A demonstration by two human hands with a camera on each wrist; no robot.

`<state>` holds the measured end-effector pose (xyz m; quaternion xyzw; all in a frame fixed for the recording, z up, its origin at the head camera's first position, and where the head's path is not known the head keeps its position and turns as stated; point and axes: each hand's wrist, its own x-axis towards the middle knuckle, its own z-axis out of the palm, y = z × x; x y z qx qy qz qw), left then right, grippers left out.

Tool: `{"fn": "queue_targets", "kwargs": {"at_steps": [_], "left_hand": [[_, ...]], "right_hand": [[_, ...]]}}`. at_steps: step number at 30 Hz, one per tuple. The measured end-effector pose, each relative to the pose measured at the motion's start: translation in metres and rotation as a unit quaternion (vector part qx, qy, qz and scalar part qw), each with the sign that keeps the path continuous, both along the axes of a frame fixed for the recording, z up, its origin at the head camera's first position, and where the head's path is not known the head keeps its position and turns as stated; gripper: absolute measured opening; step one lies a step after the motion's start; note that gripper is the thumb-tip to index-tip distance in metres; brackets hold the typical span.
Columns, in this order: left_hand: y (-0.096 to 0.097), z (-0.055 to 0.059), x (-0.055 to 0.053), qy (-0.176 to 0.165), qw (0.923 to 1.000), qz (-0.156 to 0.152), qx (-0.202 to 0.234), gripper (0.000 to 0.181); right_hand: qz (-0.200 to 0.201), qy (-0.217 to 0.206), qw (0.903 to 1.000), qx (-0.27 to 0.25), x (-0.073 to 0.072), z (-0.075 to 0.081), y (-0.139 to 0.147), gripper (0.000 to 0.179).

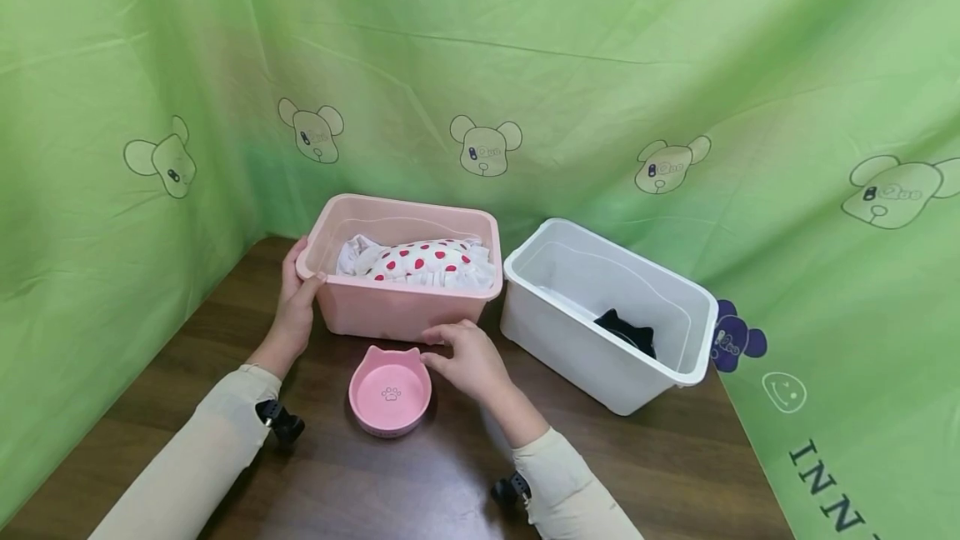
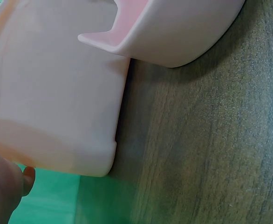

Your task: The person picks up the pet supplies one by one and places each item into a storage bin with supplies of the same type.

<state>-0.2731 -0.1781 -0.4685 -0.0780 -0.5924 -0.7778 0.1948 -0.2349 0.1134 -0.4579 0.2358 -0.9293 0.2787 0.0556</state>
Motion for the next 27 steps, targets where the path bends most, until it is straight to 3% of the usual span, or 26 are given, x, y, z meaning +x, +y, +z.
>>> {"fn": "queue_targets", "kwargs": {"at_steps": [14, 22, 27], "left_hand": [[0.000, -0.001, 0.000, 0.001, 1.0000, 0.002, 0.002, 0.067], [0.000, -0.001, -0.001, -0.003, 1.0000, 0.004, -0.002, 0.067], [0.001, 0.000, 0.000, -0.002, 1.0000, 0.004, 0.000, 0.066]], "right_hand": [[-0.004, -0.065, 0.9978, 0.012, -0.004, -0.013, -0.011, 0.034], [0.020, -0.027, 0.9961, 0.081, -0.006, -0.020, -0.012, 0.036], [0.028, -0.014, 0.9954, 0.090, -0.007, -0.019, -0.015, 0.034]]}}
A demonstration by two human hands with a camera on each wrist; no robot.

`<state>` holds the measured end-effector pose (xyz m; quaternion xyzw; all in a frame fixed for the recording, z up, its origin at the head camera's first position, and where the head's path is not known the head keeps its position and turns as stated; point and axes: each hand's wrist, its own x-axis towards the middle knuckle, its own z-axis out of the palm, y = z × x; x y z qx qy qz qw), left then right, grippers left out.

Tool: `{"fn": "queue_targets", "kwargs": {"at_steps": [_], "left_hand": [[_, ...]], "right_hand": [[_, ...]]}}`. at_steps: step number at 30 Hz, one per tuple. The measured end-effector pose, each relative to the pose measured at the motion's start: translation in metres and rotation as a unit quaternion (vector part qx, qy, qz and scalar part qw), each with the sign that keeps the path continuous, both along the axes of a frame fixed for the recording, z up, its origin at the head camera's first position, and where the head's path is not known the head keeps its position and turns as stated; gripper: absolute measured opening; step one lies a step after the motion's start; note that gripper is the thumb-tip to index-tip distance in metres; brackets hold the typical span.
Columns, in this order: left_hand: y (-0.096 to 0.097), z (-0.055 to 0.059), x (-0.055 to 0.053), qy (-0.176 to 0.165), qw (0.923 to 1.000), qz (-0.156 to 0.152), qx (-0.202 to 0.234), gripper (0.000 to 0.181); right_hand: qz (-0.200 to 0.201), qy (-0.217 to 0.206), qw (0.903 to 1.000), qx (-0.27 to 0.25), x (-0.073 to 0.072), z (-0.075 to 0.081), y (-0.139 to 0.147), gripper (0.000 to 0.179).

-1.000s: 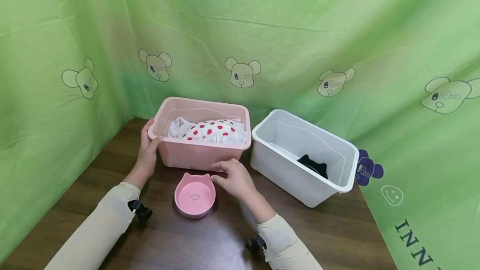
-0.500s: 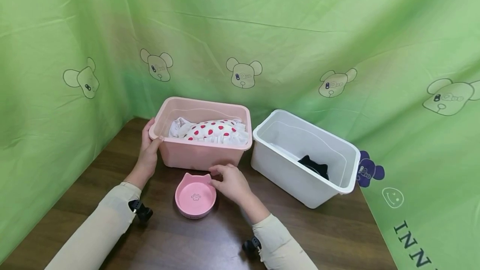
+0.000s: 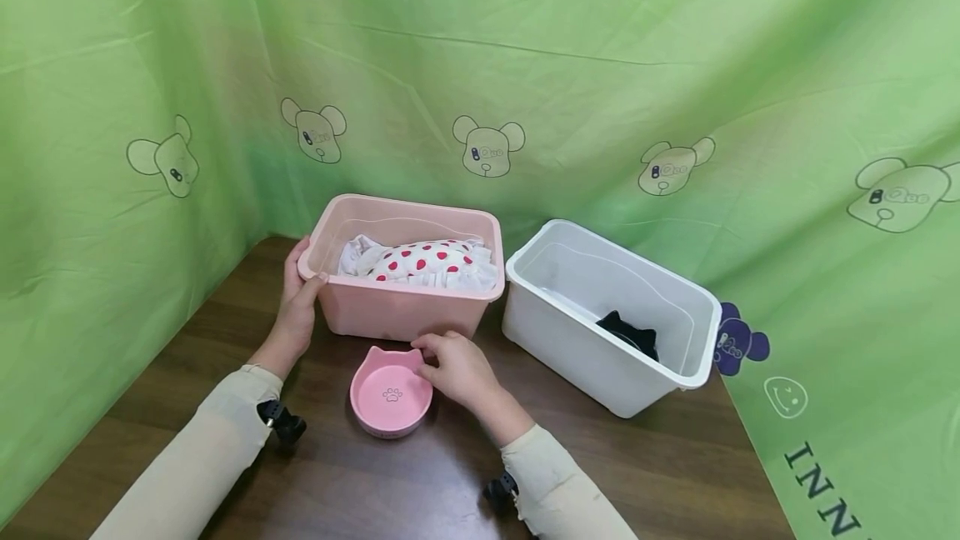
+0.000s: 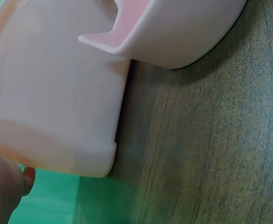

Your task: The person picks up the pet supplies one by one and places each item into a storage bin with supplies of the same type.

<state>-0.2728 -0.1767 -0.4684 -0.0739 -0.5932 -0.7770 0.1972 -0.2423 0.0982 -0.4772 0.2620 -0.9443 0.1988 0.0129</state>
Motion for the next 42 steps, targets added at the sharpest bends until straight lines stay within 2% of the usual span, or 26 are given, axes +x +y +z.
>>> {"fn": "queue_targets", "kwargs": {"at_steps": [9, 17, 22, 28, 42], "left_hand": [[-0.001, 0.000, 0.000, 0.001, 1.0000, 0.000, 0.004, 0.066], [-0.001, -0.001, -0.002, 0.003, 1.0000, -0.001, 0.005, 0.066], [0.000, 0.000, -0.002, 0.005, 1.0000, -0.002, 0.006, 0.066], [-0.001, -0.001, -0.002, 0.003, 1.0000, 0.000, 0.006, 0.066], [0.000, 0.000, 0.000, 0.002, 1.0000, -0.001, 0.000, 0.066]], "right_hand": [[-0.008, 0.032, 0.9991, 0.026, -0.006, -0.002, -0.009, 0.021], [-0.038, 0.027, 0.9985, 0.030, -0.010, -0.003, -0.013, 0.008], [-0.066, -0.014, 0.9977, -0.002, -0.008, -0.002, -0.013, 0.007], [-0.093, -0.065, 0.9924, -0.048, -0.005, -0.001, -0.011, 0.007], [-0.109, -0.062, 0.9831, -0.133, 0.004, -0.003, -0.008, 0.012]]}}
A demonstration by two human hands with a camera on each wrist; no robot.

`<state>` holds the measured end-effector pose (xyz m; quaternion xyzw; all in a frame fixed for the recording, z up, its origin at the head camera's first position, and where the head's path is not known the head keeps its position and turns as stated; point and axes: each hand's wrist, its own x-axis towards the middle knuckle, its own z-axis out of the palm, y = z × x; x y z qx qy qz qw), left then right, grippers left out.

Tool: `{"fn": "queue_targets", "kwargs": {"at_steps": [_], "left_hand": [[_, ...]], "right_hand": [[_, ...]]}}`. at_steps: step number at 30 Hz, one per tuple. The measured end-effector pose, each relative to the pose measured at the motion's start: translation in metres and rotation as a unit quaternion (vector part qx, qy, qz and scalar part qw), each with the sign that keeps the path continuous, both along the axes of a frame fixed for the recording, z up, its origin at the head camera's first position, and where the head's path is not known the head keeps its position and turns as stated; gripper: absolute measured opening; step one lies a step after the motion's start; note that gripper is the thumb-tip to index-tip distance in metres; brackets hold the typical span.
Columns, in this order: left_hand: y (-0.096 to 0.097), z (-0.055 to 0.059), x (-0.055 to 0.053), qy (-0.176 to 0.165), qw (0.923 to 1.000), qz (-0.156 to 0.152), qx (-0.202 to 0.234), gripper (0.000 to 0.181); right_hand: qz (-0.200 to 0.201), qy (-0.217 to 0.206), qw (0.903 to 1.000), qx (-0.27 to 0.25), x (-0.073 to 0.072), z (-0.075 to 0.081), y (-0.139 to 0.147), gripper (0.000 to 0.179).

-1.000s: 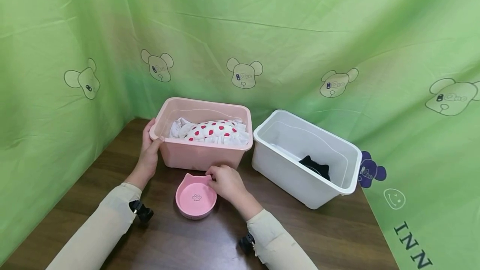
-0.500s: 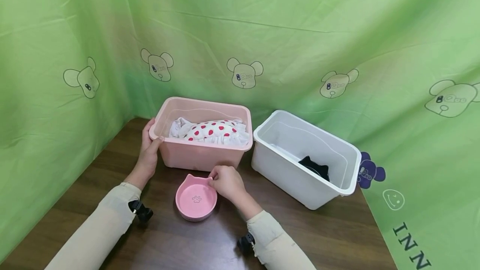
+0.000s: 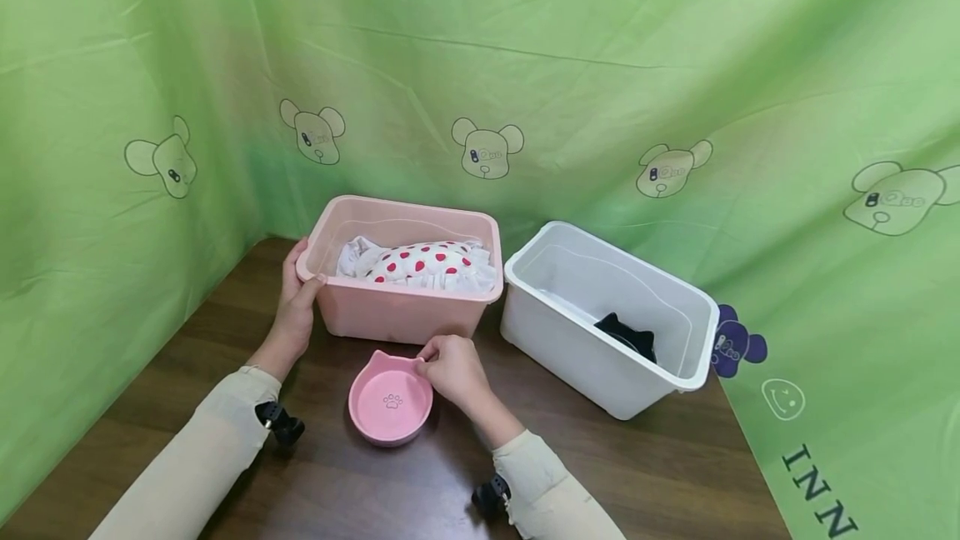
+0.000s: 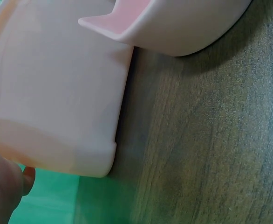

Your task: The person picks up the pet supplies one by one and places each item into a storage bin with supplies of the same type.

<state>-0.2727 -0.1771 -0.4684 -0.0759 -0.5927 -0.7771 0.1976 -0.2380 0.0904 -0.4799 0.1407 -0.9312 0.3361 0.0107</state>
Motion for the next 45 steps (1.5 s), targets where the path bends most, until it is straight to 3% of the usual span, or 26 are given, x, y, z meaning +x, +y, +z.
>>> {"fn": "queue_targets", "kwargs": {"at_steps": [10, 22, 36, 45], "left_hand": [[0.000, -0.001, 0.000, 0.002, 1.0000, -0.003, 0.001, 0.066], [-0.002, 0.001, 0.000, -0.001, 1.0000, -0.004, -0.005, 0.066], [-0.003, 0.001, 0.000, -0.005, 0.9999, -0.008, -0.006, 0.066], [-0.002, 0.002, 0.001, -0.012, 0.9999, -0.007, -0.010, 0.066]], "right_hand": [[-0.005, 0.022, 0.9994, -0.024, 0.009, 0.003, 0.003, 0.009], [-0.014, 0.024, 0.9981, -0.055, 0.019, 0.019, 0.009, 0.007], [-0.029, 0.081, 0.9945, -0.060, 0.028, 0.032, 0.018, 0.008], [-0.049, 0.079, 0.9923, -0.082, 0.039, 0.042, 0.027, 0.006]]}}
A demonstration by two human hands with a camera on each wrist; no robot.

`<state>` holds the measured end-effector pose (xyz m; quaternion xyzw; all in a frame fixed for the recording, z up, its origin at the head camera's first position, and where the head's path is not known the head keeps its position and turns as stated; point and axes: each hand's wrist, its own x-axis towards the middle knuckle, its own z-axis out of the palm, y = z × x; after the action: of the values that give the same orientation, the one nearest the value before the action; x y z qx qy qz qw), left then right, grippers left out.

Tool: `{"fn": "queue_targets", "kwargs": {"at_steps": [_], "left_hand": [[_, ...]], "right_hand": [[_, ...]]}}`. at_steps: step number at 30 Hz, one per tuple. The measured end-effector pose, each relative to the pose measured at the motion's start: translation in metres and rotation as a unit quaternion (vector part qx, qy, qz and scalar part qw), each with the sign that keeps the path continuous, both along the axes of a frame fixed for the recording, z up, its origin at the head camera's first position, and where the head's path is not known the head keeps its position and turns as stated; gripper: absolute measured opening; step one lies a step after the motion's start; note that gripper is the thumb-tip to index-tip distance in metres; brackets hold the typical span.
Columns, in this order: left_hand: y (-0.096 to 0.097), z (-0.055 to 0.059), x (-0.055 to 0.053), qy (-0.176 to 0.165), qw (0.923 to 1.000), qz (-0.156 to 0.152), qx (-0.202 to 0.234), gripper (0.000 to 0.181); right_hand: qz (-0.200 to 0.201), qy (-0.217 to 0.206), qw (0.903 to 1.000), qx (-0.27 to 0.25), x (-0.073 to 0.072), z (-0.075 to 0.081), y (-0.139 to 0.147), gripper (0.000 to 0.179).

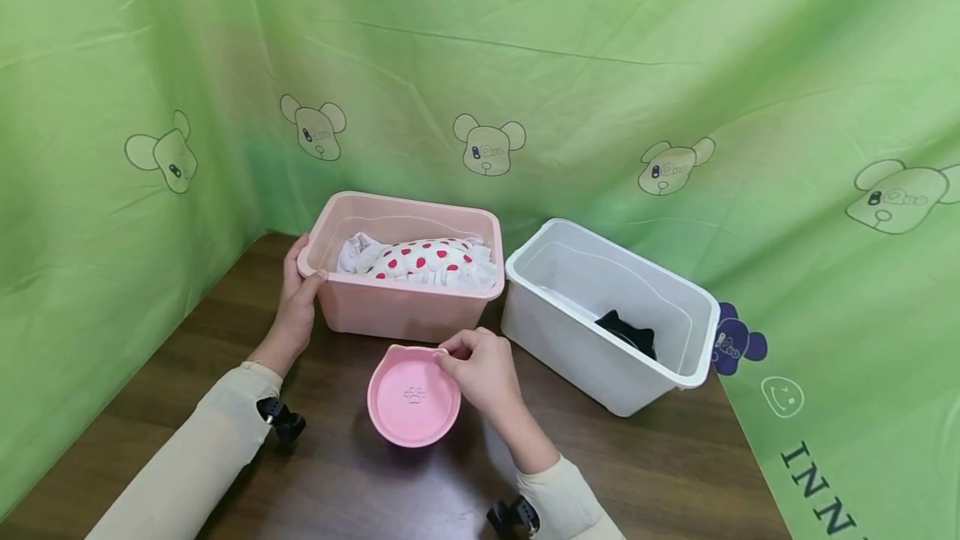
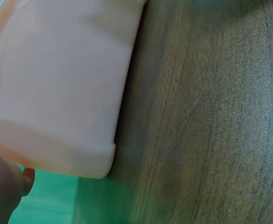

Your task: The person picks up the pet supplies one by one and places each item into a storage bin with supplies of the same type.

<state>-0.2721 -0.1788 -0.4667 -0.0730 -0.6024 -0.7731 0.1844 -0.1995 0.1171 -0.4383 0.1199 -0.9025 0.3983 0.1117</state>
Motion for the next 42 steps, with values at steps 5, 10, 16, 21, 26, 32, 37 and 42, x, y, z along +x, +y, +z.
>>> {"fn": "queue_targets", "kwargs": {"at_steps": [5, 10, 16, 21, 26, 32, 37, 42], "left_hand": [[0.001, -0.001, -0.001, 0.004, 1.0000, 0.001, 0.003, 0.065], [0.001, 0.000, 0.001, 0.002, 1.0000, 0.002, 0.007, 0.066], [0.001, -0.001, 0.000, 0.003, 1.0000, 0.001, 0.004, 0.066], [0.001, -0.003, -0.001, 0.002, 0.9999, 0.003, 0.010, 0.066], [0.001, -0.006, -0.002, 0.001, 0.9999, 0.005, 0.010, 0.066], [0.001, -0.004, -0.001, 0.004, 1.0000, 0.004, 0.007, 0.068], [0.002, -0.003, -0.001, 0.003, 0.9999, 0.007, 0.007, 0.067], [0.001, -0.002, -0.002, 0.000, 0.9999, 0.008, 0.006, 0.066]], "right_hand": [[-0.009, -0.004, 0.9999, -0.008, 0.003, -0.001, 0.005, 0.006], [-0.011, 0.000, 0.9999, -0.010, 0.004, -0.002, 0.009, 0.006], [-0.015, 0.002, 0.9998, -0.014, 0.006, 0.000, 0.012, 0.006], [-0.017, 0.003, 0.9997, -0.015, 0.008, 0.000, 0.014, 0.007], [-0.017, 0.005, 0.9997, -0.019, 0.010, -0.001, 0.016, 0.009], [-0.016, 0.009, 0.9996, -0.020, 0.011, 0.001, 0.016, 0.008], [-0.018, 0.009, 0.9997, -0.016, 0.011, 0.005, 0.018, 0.007], [-0.020, 0.026, 0.9993, -0.017, 0.009, 0.010, 0.022, 0.008]]}}
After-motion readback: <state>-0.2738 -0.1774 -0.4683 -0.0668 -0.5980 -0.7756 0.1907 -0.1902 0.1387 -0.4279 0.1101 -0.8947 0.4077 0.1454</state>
